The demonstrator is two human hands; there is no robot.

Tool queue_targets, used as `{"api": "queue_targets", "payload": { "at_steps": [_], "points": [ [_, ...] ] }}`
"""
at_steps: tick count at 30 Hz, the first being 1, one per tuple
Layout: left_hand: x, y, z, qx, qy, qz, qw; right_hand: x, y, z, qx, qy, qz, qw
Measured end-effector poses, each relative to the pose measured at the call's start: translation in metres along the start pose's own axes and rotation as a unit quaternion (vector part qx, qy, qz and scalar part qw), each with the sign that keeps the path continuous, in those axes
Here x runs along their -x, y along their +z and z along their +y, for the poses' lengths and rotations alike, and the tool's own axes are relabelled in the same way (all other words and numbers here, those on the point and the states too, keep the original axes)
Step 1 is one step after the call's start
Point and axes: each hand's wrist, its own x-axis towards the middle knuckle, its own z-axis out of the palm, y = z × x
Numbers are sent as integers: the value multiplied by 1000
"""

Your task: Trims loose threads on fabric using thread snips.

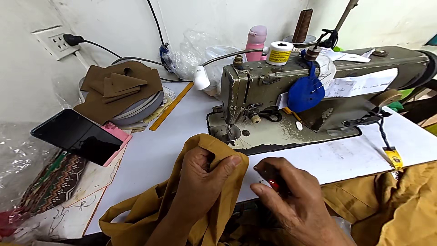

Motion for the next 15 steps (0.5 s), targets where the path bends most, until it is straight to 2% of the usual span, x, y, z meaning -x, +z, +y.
{"api": "queue_targets", "payload": {
  "at_steps": [2,7,10,15],
  "points": [
    [0,0,0,3,5,5,1000,-2,4,-3,-41,12,48,998],
    [1,2,-1,12,13,-1,1000,-6,15,-8,-64,31,79,994],
    [1,3,0,14,15,1,1000,-8,23,-7,-10,-9,94,996],
    [1,6,-2,-1,1,14,1000,-8,32,-6,152,-75,86,982]
  ]
}}
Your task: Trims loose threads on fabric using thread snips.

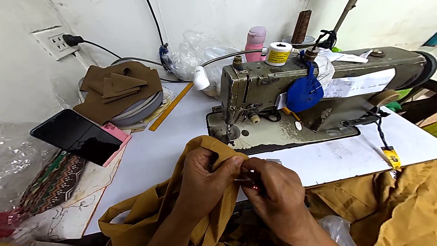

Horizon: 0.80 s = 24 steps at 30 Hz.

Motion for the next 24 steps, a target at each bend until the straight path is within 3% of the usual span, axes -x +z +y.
{"api": "queue_targets", "payload": {
  "at_steps": [4,8,12,24],
  "points": [
    [-2,-4,-3,-13,-13,24,1000,10,-9,-10,-65,-39,-50,996],
    [-2,-6,-6,19,-18,31,999,14,-20,-11,-155,57,-84,983],
    [0,-4,-4,35,-12,17,999,14,-19,5,-117,124,-94,981],
    [2,-3,-1,34,-6,1,999,13,-14,7,-56,92,-60,992]
  ]
}}
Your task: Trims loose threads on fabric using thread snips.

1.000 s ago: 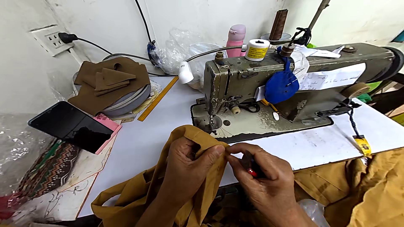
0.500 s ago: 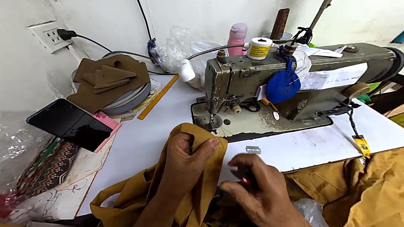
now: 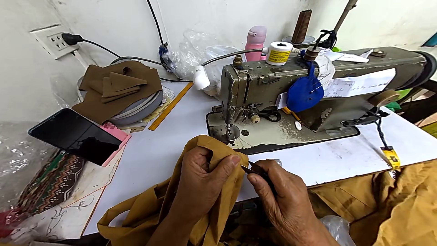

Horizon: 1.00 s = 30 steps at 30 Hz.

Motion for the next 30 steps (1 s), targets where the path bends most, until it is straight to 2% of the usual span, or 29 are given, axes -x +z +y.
{"api": "queue_targets", "payload": {
  "at_steps": [14,19,25,30],
  "points": [
    [1,1,3,-55,36,-4,998,-4,-3,0,84,-52,8,995],
    [0,-1,1,-41,15,-13,999,-1,-5,5,17,-102,11,995],
    [0,-1,0,-26,4,-11,1000,0,-6,7,-7,-53,-20,998],
    [1,0,1,-32,8,-12,999,0,-5,6,12,-47,-44,998]
  ]
}}
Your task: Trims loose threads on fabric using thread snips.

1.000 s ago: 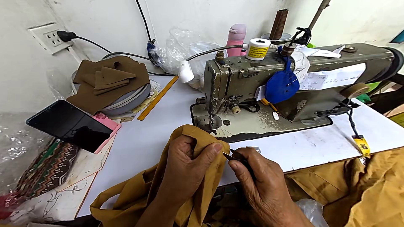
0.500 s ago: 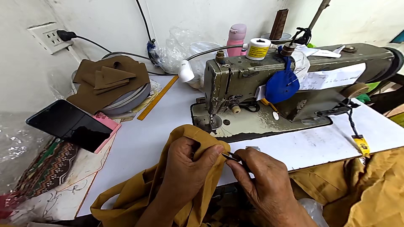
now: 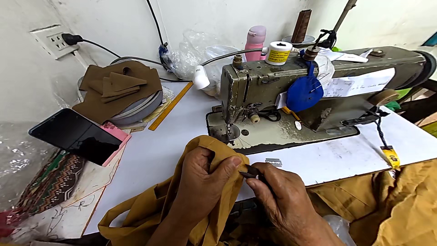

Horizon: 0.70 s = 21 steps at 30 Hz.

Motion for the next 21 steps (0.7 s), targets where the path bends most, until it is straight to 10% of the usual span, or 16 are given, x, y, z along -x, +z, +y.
{"api": "queue_targets", "payload": {
  "at_steps": [21],
  "points": [
    [0,1,0,-1,-9,3,1000,2,-5,-2,-16,-36,-32,999]
  ]
}}
